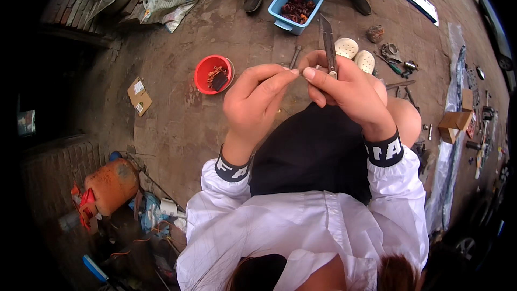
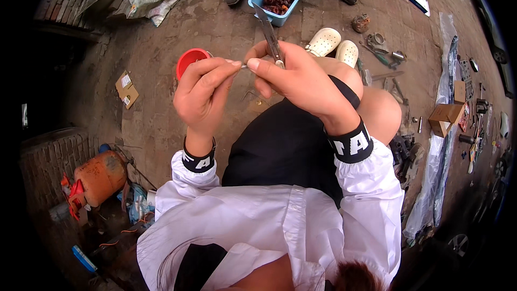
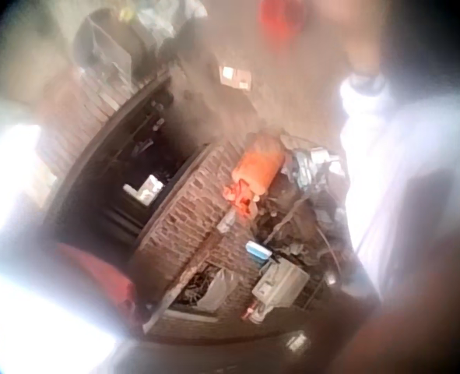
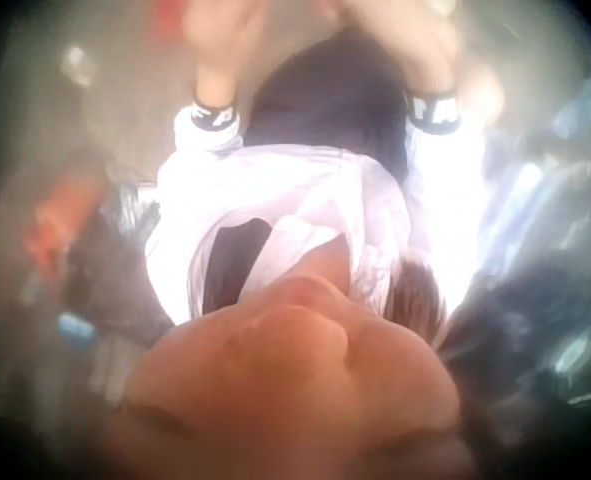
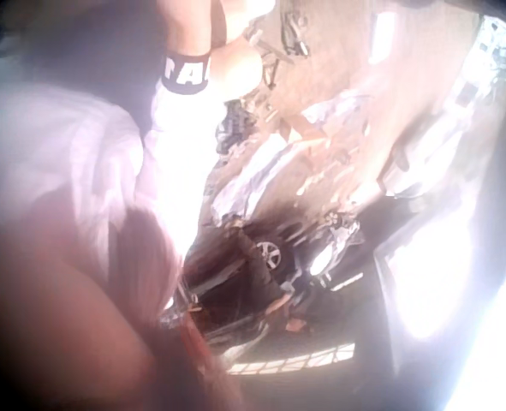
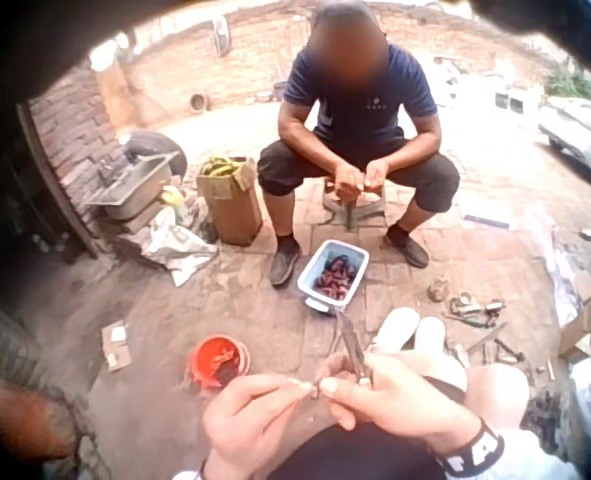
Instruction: The person sits on the floor and uses a knife and hammer to scrape, cut, and shape small metal pieces. They repeatedly pick up parts from a blue container, work on them with tools, and place them into a red bucket.
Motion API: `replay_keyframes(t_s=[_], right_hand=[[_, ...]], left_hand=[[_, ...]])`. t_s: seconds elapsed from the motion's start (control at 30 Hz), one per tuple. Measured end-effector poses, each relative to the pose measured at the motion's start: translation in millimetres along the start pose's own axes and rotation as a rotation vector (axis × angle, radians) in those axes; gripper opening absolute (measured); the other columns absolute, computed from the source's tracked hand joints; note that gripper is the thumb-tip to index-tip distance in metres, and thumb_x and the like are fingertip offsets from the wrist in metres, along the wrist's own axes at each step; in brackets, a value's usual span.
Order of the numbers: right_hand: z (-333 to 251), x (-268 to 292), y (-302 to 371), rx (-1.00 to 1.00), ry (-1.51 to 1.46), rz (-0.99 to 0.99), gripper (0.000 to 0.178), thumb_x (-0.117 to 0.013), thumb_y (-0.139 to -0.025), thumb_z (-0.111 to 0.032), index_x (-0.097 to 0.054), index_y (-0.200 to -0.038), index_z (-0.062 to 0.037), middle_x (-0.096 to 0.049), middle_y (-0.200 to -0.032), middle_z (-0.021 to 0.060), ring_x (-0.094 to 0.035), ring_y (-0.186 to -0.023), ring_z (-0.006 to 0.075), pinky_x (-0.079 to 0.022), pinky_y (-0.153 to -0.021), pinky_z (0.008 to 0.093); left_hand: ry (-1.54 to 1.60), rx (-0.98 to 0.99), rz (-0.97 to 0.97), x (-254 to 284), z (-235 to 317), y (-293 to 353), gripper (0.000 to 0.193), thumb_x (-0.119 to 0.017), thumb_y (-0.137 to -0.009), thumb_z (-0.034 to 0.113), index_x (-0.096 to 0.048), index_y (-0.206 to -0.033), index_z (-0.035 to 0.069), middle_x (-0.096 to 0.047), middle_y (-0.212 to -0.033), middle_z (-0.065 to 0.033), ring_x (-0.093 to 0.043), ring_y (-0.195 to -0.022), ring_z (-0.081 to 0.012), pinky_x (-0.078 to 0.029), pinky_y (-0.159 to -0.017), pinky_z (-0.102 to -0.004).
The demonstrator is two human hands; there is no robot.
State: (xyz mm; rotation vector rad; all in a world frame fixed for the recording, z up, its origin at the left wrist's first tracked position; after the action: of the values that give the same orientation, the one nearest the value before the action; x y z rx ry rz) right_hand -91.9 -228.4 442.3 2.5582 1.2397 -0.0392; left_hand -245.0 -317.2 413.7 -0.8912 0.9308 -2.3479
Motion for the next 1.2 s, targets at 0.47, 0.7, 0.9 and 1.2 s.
replay_keyframes(t_s=[0.47, 0.7, 0.9, 1.2], right_hand=[[34, -31, 6, 0.083, -0.154, 0.159, 0.010, -0.061, -0.089, -0.010, -0.058, -0.090, -0.0003, -0.049, -0.061, -0.0039, -0.044, -0.055, 0.0022, -0.033, -0.048, 0.0184], [44, -18, 11, 0.163, 0.009, 0.306, 0.010, -0.062, -0.087, -0.009, -0.057, -0.090, -0.0003, -0.053, -0.064, -0.0038, -0.043, -0.056, 0.0014, -0.032, -0.049, 0.0186], [54, -16, 9, 0.120, 0.192, 0.376, 0.014, -0.064, -0.084, -0.011, -0.058, -0.093, -0.0010, -0.056, -0.067, 0.0017, -0.048, -0.056, 0.0074, -0.037, -0.052, 0.0232], [65, -27, 13, 0.338, 0.829, 0.446, 0.013, -0.064, -0.083, -0.015, -0.064, -0.092, -0.0057, -0.056, -0.073, 0.0092, -0.057, -0.070, 0.0284, -0.045, -0.058, 0.0359]], left_hand=[[-0.066, 0.055, -0.005, 17, 6, 34, 0.017, -0.072, -0.070, -0.001, -0.068, -0.086, 0.003, -0.067, -0.083, -0.0083, -0.066, -0.072, -0.0199, -0.051, -0.059, -0.0271], [0.380, 0.780, -0.119, -7, 14, 33, 0.010, -0.063, -0.084, 0.003, -0.066, -0.092, -0.002, -0.064, -0.078, -0.0073, -0.060, -0.062, -0.0088, -0.046, -0.054, -0.0201], [0.727, 1.086, -0.240, -8, 6, 39, 0.017, -0.054, -0.091, 0.010, -0.065, -0.086, -0.002, -0.057, -0.065, -0.0018, -0.042, -0.048, -0.0016, -0.030, -0.043, -0.0172], [0.676, 1.080, 0.098, -10, -1, 50, 0.021, -0.051, -0.088, 0.008, -0.061, -0.073, -0.004, -0.049, -0.055, -0.0003, -0.033, -0.044, -0.0028, -0.022, -0.040, -0.0199]])
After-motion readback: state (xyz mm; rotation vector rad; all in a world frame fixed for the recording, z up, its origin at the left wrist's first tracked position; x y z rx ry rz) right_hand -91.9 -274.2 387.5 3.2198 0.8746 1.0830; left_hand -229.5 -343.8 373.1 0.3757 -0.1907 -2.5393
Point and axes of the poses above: each hand's wrist, its own y-axis away from the middle knuckle, its own x-axis out of the back of the hand, z = x × y, the point moved 1 cm from there along -y, towards the middle knuckle
